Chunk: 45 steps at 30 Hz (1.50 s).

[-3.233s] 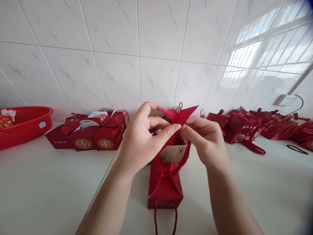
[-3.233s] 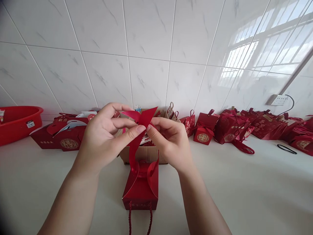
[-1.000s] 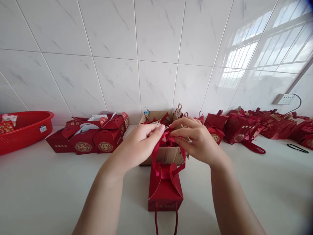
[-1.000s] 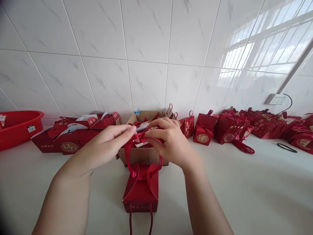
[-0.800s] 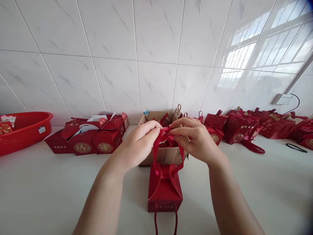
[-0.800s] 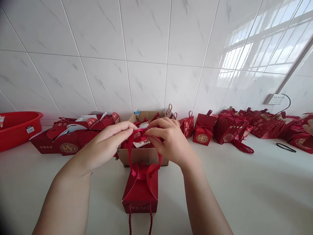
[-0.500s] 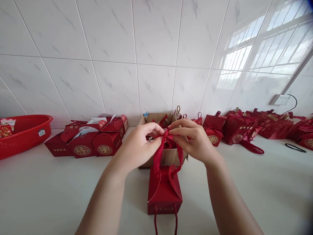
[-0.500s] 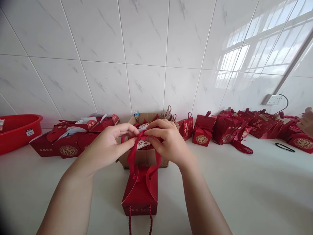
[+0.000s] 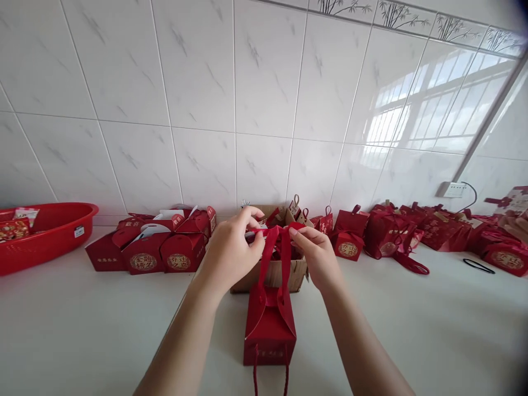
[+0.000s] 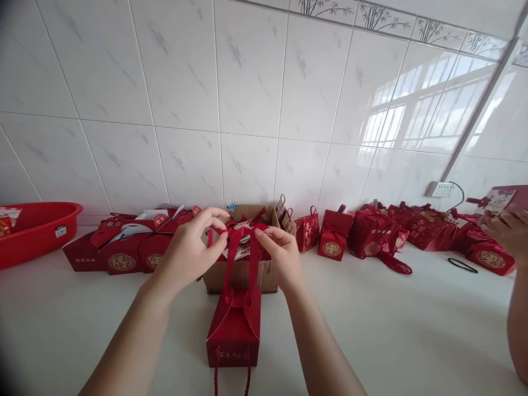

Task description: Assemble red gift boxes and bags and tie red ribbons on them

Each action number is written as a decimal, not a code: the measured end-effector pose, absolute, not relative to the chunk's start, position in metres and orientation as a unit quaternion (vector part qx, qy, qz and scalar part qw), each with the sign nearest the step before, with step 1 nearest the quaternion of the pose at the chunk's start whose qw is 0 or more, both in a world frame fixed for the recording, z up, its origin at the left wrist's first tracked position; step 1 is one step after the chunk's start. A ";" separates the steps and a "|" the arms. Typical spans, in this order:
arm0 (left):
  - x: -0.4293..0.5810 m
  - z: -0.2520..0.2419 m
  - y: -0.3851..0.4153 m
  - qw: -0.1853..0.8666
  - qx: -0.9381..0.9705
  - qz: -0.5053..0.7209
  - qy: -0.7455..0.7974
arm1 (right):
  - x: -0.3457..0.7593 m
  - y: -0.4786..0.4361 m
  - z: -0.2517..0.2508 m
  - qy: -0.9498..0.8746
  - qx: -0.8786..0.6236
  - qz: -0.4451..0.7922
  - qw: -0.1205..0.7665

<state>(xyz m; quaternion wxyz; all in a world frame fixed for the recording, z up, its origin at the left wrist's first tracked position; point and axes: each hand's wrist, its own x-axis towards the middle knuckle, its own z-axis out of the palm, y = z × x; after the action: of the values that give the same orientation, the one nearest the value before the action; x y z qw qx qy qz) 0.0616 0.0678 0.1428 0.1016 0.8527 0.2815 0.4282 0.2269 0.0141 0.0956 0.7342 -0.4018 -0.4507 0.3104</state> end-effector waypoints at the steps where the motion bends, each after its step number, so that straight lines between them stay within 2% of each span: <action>1: 0.061 0.143 0.068 0.102 0.855 0.420 0.286 | 0.227 0.012 0.093 -0.441 -0.411 0.302 0.739; 11: 0.031 0.139 0.064 0.072 0.841 0.435 0.313 | 0.250 -0.018 0.058 -0.407 -0.474 0.271 0.732; 23: -0.018 0.091 0.063 0.130 0.810 0.408 0.401 | 0.266 -0.051 0.028 -0.365 -0.536 0.260 0.716; 29: -0.034 0.071 0.077 0.117 0.799 0.422 0.413 | 0.278 -0.063 0.013 -0.349 -0.574 0.245 0.699; 36: -0.054 0.049 0.082 0.111 0.807 0.359 0.455 | 0.284 -0.081 0.002 -0.365 -0.651 0.218 0.629; 45: -0.072 0.012 0.094 0.094 0.816 0.186 0.539 | 0.305 -0.097 -0.032 -0.316 -0.797 0.178 0.483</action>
<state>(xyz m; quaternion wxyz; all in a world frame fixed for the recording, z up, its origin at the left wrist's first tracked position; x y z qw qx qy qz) -0.0716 0.0942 0.0123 0.0937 0.8164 0.5387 0.1856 0.3053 -0.0966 -0.0318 0.4832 -0.7968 -0.3162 0.1781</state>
